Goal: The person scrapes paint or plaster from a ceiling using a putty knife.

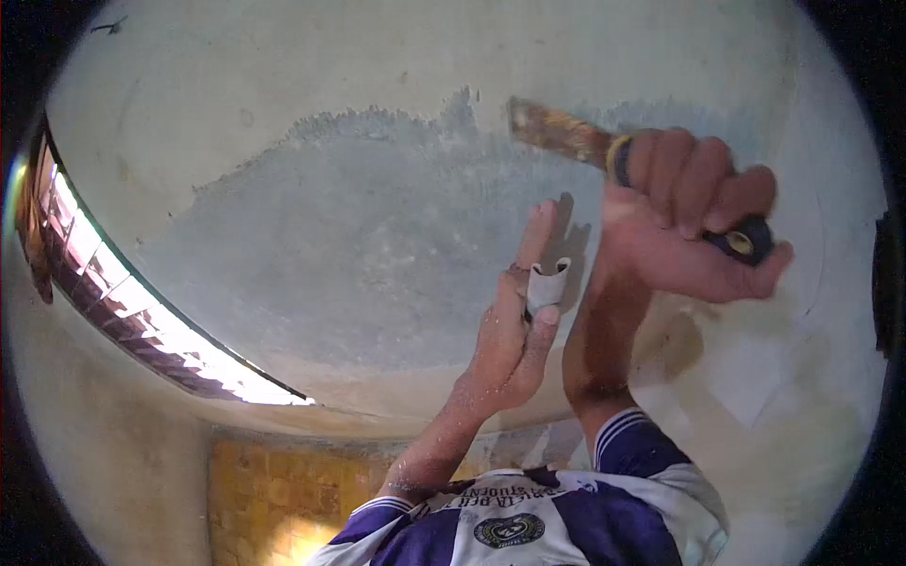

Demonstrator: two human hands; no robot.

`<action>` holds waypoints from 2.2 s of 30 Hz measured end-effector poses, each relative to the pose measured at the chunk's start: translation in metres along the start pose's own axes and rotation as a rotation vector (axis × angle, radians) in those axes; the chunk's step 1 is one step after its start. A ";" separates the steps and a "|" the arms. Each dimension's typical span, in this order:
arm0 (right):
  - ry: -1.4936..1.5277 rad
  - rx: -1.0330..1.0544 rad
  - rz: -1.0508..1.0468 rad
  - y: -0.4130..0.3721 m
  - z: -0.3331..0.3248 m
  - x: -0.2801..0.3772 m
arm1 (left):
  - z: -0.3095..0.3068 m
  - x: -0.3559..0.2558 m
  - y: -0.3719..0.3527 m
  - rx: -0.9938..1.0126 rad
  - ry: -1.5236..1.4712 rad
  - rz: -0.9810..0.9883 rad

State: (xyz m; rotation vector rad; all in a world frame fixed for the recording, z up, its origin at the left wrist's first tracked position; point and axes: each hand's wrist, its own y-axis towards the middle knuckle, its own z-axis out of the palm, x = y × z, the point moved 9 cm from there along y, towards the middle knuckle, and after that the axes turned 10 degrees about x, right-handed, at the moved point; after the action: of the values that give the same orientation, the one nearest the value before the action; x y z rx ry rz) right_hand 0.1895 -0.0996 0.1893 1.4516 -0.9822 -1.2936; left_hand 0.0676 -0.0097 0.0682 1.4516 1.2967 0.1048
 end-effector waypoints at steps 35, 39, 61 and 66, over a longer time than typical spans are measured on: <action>-0.058 -0.048 -0.051 0.008 0.008 0.014 | -0.008 0.017 -0.006 -0.003 0.020 0.014; -0.018 -0.006 0.002 0.005 0.002 -0.007 | -0.001 0.018 -0.007 0.000 -0.059 -0.104; 0.003 0.037 -0.013 0.016 0.012 0.017 | 0.017 -0.009 0.004 0.006 -0.051 0.087; -0.007 0.022 0.046 0.013 0.012 -0.015 | 0.016 -0.016 0.003 0.001 -0.025 0.095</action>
State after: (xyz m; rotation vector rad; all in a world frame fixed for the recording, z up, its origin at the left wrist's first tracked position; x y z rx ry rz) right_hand 0.1756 -0.0899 0.2053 1.4341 -1.0320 -1.2584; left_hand 0.0744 -0.0312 0.0738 1.5109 1.2080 0.1488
